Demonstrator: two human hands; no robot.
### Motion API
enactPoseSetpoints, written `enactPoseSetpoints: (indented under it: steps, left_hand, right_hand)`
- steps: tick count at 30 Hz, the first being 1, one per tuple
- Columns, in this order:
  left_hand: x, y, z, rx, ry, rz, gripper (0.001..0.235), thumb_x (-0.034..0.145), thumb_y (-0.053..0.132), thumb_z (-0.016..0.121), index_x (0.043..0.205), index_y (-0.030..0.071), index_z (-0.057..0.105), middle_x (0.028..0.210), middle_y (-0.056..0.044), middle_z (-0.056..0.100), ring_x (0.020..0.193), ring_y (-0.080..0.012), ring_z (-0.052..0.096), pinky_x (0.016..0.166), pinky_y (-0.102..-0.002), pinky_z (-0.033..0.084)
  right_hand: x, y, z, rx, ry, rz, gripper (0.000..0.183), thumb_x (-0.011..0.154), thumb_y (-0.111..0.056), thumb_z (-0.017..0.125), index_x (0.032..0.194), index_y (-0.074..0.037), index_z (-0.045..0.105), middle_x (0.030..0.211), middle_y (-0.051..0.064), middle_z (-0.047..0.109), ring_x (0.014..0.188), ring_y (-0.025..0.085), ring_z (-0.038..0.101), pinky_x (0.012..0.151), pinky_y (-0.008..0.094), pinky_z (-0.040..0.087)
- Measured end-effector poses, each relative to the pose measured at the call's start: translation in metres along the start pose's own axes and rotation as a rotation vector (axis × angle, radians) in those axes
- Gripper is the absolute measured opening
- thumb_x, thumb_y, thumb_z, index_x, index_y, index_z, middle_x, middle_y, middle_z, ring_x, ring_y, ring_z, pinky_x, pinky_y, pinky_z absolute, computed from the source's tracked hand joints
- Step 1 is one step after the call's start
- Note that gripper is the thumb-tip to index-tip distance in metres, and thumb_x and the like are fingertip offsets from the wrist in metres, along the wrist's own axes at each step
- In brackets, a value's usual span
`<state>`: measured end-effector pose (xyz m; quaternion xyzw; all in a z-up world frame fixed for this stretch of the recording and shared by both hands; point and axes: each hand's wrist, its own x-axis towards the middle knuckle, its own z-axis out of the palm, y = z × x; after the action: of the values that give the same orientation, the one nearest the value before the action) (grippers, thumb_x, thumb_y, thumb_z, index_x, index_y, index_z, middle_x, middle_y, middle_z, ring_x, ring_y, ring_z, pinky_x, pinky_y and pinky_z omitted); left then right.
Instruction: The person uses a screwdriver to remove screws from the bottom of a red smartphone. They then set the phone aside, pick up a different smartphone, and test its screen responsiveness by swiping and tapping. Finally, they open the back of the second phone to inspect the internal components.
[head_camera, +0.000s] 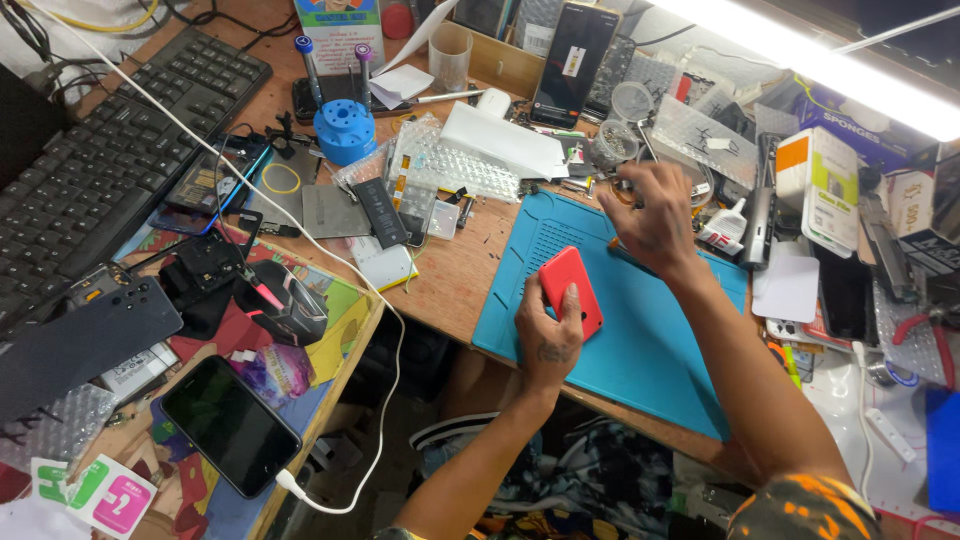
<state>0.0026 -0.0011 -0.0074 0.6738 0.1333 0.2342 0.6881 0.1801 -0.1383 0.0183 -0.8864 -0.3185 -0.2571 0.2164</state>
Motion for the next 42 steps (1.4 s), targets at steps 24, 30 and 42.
enactPoseSetpoints:
  steps: [24, 30, 42]
  left_hand:
    - [-0.014, 0.01, -0.016, 0.485, -0.318, 0.679, 0.029, 0.078, -0.007, 0.067, 0.097, 0.011, 0.078, 0.116, -0.008, 0.07, 0.119, -0.0274, 0.062, 0.104, -0.041, 0.043]
    - [-0.024, 0.014, -0.016, 0.644, -0.423, 0.606, 0.033, 0.08, -0.005, 0.066, 0.11, 0.006, 0.074, 0.127, -0.013, 0.063, 0.123, -0.0299, 0.057, 0.106, -0.043, 0.042]
    - [-0.023, 0.016, -0.016, 0.643, -0.523, 0.564, 0.025, 0.093, 0.001, 0.065, 0.117, 0.004, 0.072, 0.134, -0.017, 0.062, 0.126, -0.0322, 0.056, 0.105, -0.041, 0.043]
  right_hand:
    - [-0.098, -0.006, -0.061, 0.177, 0.017, 0.235, 0.032, 0.09, -0.021, 0.082, 0.115, -0.002, 0.073, 0.118, 0.017, 0.069, 0.11, 0.031, 0.063, 0.097, 0.042, 0.053]
    - [-0.098, -0.003, -0.056, 0.149, -0.005, 0.226, 0.032, 0.09, -0.022, 0.083, 0.113, -0.002, 0.074, 0.111, 0.018, 0.068, 0.109, 0.032, 0.063, 0.096, 0.043, 0.052]
    - [-0.098, -0.007, -0.057, 0.172, -0.008, 0.231, 0.032, 0.09, -0.023, 0.082, 0.113, -0.002, 0.074, 0.113, 0.019, 0.068, 0.113, 0.035, 0.062, 0.097, 0.043, 0.051]
